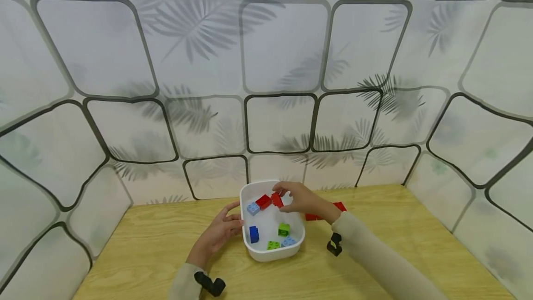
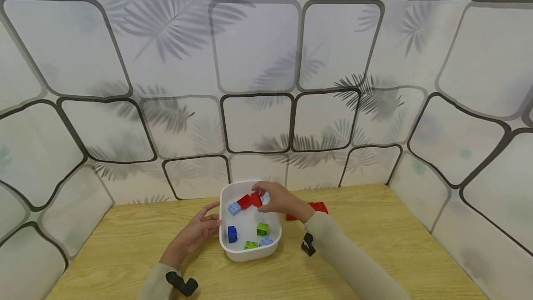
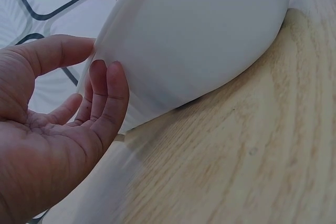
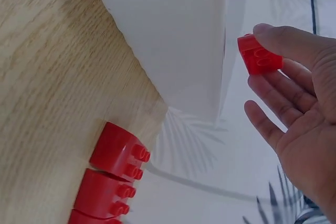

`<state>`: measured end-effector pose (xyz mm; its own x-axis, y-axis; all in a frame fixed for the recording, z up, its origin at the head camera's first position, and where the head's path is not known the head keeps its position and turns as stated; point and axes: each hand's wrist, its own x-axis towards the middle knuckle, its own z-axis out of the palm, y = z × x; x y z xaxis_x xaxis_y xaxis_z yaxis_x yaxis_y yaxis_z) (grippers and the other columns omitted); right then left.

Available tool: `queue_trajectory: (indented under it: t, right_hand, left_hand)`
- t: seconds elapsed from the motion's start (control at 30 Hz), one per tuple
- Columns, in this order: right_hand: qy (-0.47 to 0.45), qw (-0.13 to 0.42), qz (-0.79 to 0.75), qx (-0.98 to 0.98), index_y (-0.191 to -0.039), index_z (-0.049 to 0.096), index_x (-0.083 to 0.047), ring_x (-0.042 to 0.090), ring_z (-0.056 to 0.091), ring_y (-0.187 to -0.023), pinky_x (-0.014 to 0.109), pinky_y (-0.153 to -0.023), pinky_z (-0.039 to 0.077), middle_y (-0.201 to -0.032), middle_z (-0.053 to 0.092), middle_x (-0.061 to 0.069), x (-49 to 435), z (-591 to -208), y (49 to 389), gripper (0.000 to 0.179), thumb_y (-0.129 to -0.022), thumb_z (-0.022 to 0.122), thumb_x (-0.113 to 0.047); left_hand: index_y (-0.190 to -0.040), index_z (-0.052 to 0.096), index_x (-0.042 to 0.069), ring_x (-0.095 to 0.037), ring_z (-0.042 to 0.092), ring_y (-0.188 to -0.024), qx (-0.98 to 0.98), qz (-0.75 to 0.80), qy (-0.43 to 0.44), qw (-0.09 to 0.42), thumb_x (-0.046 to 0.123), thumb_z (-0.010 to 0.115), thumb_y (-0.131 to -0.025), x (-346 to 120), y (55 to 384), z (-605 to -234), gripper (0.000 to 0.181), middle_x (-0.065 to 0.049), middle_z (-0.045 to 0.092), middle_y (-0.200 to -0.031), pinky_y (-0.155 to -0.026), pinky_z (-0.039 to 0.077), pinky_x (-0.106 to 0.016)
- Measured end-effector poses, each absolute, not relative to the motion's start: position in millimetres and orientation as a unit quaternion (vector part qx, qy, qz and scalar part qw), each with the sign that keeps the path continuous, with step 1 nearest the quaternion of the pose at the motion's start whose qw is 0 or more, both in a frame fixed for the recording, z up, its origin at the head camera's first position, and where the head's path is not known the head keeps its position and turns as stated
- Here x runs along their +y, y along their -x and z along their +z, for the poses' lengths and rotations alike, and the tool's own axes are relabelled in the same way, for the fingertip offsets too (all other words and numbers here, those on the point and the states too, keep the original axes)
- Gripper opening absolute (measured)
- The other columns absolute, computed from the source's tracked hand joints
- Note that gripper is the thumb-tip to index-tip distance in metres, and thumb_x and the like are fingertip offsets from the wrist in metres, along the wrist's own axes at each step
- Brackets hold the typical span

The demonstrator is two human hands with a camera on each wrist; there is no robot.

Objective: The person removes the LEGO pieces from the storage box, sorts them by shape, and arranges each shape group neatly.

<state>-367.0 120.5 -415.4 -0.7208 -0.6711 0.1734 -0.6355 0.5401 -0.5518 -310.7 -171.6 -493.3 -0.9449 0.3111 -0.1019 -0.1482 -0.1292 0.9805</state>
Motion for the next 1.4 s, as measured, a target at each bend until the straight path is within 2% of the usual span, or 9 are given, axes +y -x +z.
queue_trajectory:
  t: [0.2, 0.37, 0.57, 0.87, 1.1, 1.3, 1.4]
  right_hand:
    - [0.343, 0.016, -0.355, 0.869, -0.131, 0.063, -0.006, 0.029, 0.065, -0.112, 0.043, -0.094, 0.054, -0.126, 0.069, 0.009, 144.2, -420.2, 368.0, 0.05, -0.087, 0.082, -0.019]
    - [0.316, 0.015, -0.428, 0.847, -0.131, 0.064, -0.008, 0.028, 0.064, -0.113, 0.043, -0.097, 0.055, -0.127, 0.068, 0.011, 166.9, -419.3, 367.9, 0.049, -0.087, 0.081, -0.02]
    - [0.273, 0.027, -0.507, 0.817, -0.136, 0.059, -0.005, 0.032, 0.065, -0.116, 0.03, -0.091, 0.059, -0.132, 0.065, 0.017, 201.9, -425.2, 370.5, 0.052, -0.09, 0.079, -0.017]
    - [0.215, 0.046, -0.544, 0.81, -0.14, 0.051, 0.003, 0.032, 0.062, -0.122, 0.029, -0.087, 0.059, -0.138, 0.057, 0.028, 256.0, -433.8, 371.2, 0.058, -0.091, 0.077, -0.015]
    - [0.194, 0.051, -0.536, 0.82, -0.14, 0.049, 0.007, 0.013, 0.063, -0.116, 0.025, -0.089, 0.057, -0.139, 0.055, 0.031, 299.8, -443.4, 369.7, 0.058, -0.093, 0.075, -0.015]
    - [0.183, 0.055, -0.499, 0.845, -0.139, 0.05, 0.008, 0.026, 0.063, -0.119, 0.026, -0.09, 0.057, -0.136, 0.058, 0.03, 327.1, -452.5, 373.1, 0.058, -0.093, 0.074, -0.015]
    - [0.172, 0.062, -0.493, 0.851, -0.139, 0.05, 0.01, 0.025, 0.065, -0.116, 0.028, -0.089, 0.058, -0.136, 0.058, 0.03, 334.9, -456.8, 375.2, 0.059, -0.092, 0.075, -0.015]
  left_hand:
    - [-0.16, 0.021, 0.01, -0.018, 0.065, -0.103, 0.642, 0.748, -0.063, 0.155, 0.007, 0.063, -0.099, -171.6, 309.9, -493.0, 0.074, -0.019, 0.058, -0.13, -0.091, 0.057, -0.029]
    - [-0.159, 0.021, 0.01, -0.017, 0.065, -0.102, 0.645, 0.746, -0.063, 0.153, 0.007, 0.063, -0.099, -171.8, 310.0, -493.8, 0.074, -0.019, 0.058, -0.131, -0.091, 0.057, -0.029]
    - [-0.16, 0.02, 0.01, -0.016, 0.065, -0.1, 0.639, 0.75, -0.063, 0.156, 0.006, 0.063, -0.099, -171.2, 309.2, -494.5, 0.075, -0.015, 0.059, -0.126, -0.09, 0.057, -0.029]
    - [-0.159, 0.021, 0.01, -0.017, 0.065, -0.101, 0.641, 0.749, -0.063, 0.155, 0.006, 0.062, -0.099, -171.6, 309.6, -492.5, 0.073, -0.016, 0.059, -0.127, -0.091, 0.056, -0.029]
    - [-0.16, 0.02, 0.01, -0.015, 0.065, -0.101, 0.639, 0.751, -0.063, 0.157, 0.005, 0.063, -0.098, -171.4, 310.6, -493.8, 0.075, -0.017, 0.059, -0.129, -0.09, 0.056, -0.029]
    - [-0.159, 0.02, 0.01, -0.015, 0.064, -0.101, 0.633, 0.755, -0.065, 0.158, 0.004, 0.062, -0.099, -171.8, 311.9, -495.6, 0.074, -0.014, 0.06, -0.126, -0.09, 0.056, -0.028]
    - [-0.159, 0.02, 0.009, -0.014, 0.064, -0.1, 0.631, 0.757, -0.066, 0.158, 0.004, 0.062, -0.099, -171.6, 312.5, -496.5, 0.074, -0.012, 0.061, -0.123, -0.089, 0.056, -0.028]
